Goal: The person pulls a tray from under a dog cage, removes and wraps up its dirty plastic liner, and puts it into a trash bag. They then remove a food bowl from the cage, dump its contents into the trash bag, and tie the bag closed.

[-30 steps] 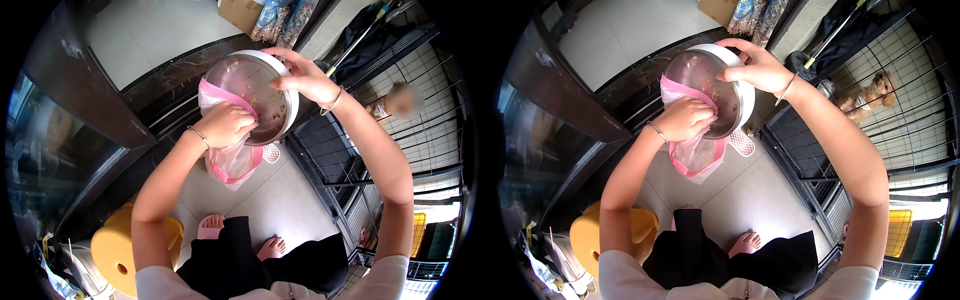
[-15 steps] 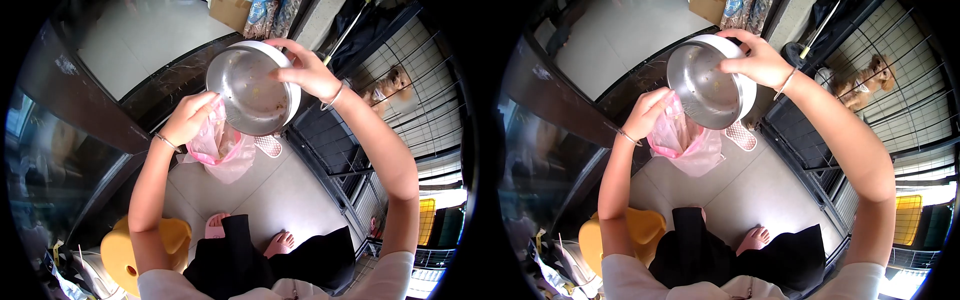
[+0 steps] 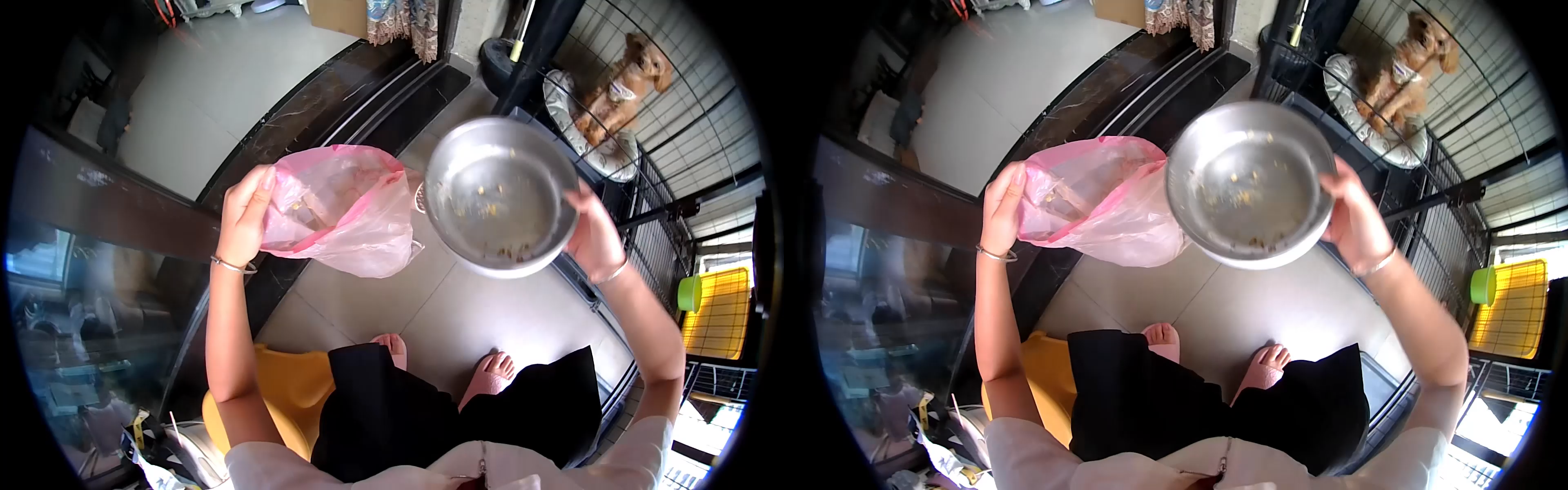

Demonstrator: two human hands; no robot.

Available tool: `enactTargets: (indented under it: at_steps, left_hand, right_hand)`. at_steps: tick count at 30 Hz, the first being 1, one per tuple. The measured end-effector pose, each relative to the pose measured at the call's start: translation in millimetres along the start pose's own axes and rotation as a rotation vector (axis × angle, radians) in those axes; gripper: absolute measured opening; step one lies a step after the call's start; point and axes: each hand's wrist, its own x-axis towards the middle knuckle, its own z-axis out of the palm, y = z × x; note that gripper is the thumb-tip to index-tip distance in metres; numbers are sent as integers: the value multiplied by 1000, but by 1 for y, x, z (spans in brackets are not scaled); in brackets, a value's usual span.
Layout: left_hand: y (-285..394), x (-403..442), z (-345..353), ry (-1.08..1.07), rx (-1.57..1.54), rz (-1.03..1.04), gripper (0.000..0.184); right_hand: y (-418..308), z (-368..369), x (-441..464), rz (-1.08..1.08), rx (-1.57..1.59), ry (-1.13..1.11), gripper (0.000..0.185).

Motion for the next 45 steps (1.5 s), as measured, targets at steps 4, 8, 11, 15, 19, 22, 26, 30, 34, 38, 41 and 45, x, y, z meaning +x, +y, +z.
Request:
enactTargets:
  at_steps: [4,8,11,15,19,22,26,30,34,38,41,45]
  left_hand:
    - [3,-3,1,61,22,-58,28]
    - [3,-3,0,148,98,-99,30]
    - [16,-1,-4,140,200,-126,31]
    - [36,-2,-1,148,401,-125,29]
    - [41,-5,0,169,514,-114,29]
    - [43,-9,-2,204,592,-46,27]
    - [52,-13,-2,182,649,6,21]
    - [52,-16,-4,148,660,54,18]
    - [54,-19,-6,103,689,75,21]
    - [57,-22,-14,57,725,120,27]
    - [55,-24,-21,35,723,141,27]
    - [55,-27,-31,34,714,153,25]
  right_hand:
    - [122,-87,-32,164,296,179,55]
    - [233,-155,-55,257,338,278,53]
    - [286,-184,-67,236,279,393,52]
    - [317,-201,-71,235,420,458,52]
    - [334,-213,-74,149,464,350,52]
    - [333,-219,-74,188,461,374,52]
    - [348,-254,-69,533,-16,688,36]
    - [242,-164,-51,-357,-861,600,14]
    - [122,-33,23,-730,-873,-35,30]
    - [78,78,123,-945,-984,-175,35]
    - [87,128,172,-758,-1149,-171,45]
    - [101,140,197,-606,-1264,-273,24]
